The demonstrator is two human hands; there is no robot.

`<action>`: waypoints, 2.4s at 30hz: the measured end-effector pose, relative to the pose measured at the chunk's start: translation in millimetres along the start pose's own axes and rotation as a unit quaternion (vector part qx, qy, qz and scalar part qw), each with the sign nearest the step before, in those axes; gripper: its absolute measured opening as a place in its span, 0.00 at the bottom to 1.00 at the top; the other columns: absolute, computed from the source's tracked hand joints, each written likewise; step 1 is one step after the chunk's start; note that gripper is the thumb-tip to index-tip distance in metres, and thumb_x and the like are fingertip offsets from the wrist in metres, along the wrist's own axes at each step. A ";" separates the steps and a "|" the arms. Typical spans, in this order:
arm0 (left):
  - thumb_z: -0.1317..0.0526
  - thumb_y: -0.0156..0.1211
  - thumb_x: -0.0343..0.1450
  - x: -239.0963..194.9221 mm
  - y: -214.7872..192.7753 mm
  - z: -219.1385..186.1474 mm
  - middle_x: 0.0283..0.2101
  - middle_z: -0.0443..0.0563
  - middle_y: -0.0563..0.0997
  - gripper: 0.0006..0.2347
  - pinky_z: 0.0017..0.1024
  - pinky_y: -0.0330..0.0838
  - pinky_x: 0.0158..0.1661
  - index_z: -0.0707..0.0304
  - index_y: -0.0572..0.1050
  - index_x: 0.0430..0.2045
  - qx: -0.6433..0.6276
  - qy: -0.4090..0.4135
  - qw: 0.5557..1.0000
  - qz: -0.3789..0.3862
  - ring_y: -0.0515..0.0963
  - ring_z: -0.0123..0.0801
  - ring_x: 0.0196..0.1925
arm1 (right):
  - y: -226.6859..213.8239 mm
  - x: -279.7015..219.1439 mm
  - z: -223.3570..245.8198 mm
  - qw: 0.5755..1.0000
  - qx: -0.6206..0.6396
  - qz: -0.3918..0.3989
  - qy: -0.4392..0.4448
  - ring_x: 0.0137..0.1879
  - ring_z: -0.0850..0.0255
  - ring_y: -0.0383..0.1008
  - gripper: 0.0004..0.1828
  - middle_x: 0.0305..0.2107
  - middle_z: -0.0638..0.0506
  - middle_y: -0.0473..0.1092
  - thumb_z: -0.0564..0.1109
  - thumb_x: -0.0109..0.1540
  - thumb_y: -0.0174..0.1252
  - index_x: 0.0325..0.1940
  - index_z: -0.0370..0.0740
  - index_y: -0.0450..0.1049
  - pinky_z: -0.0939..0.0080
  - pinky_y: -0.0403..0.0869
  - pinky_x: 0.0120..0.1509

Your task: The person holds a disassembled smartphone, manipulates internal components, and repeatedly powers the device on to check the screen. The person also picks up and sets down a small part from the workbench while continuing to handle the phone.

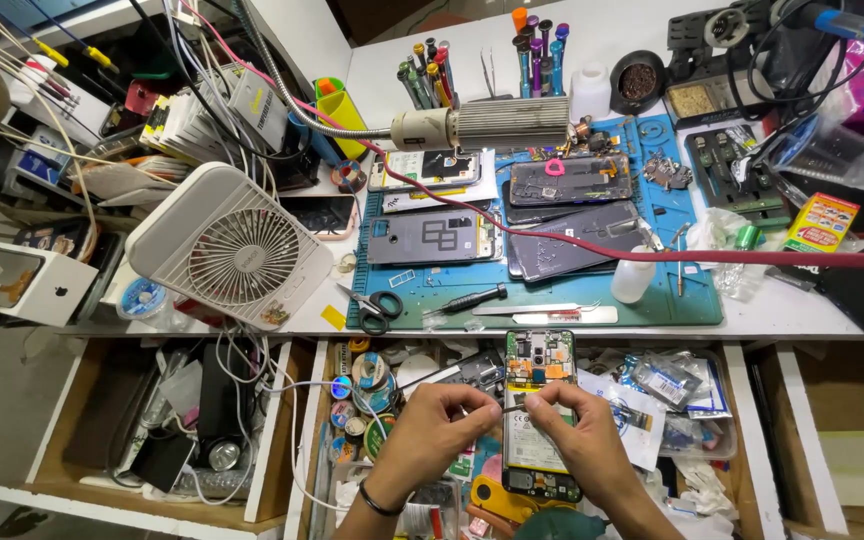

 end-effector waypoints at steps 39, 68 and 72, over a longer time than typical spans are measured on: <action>0.47 0.58 0.71 35.1 -7.0 -30.4 0.32 0.44 0.76 0.21 0.15 0.72 0.27 0.58 0.74 0.54 -0.041 0.068 0.990 -0.113 0.75 0.23 0.29 | 6.3 -14.9 34.5 0.982 0.096 0.080 -0.142 0.52 0.53 0.79 0.55 0.79 0.50 0.41 0.40 0.57 0.51 0.80 0.71 0.31 0.50 0.86 0.42; 0.65 0.69 0.69 -8.2 35.1 -43.6 0.76 0.65 0.52 0.08 0.69 0.42 0.69 0.58 0.74 0.37 0.279 0.385 0.855 -0.205 0.47 0.67 0.78 | 16.3 -9.2 15.4 0.969 -0.049 0.122 -0.208 0.83 0.64 0.15 0.55 0.77 0.54 0.10 0.36 0.65 0.46 0.77 0.56 0.11 0.55 0.32 0.80; 0.67 0.65 0.69 -2.9 32.7 -42.6 0.78 0.65 0.48 0.11 0.69 0.36 0.69 0.59 0.66 0.37 0.288 0.356 0.875 -0.156 0.43 0.66 0.79 | 17.4 -7.7 15.4 0.972 -0.057 0.120 -0.194 0.83 0.63 0.12 0.55 0.77 0.54 0.10 0.35 0.64 0.46 0.77 0.57 0.12 0.54 0.30 0.80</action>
Point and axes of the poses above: each hand's wrist, its own x-axis towards the middle knuckle, its own y-axis out of the palm, z = x × y, the point moved 6 cm from there along x, towards the middle knuckle
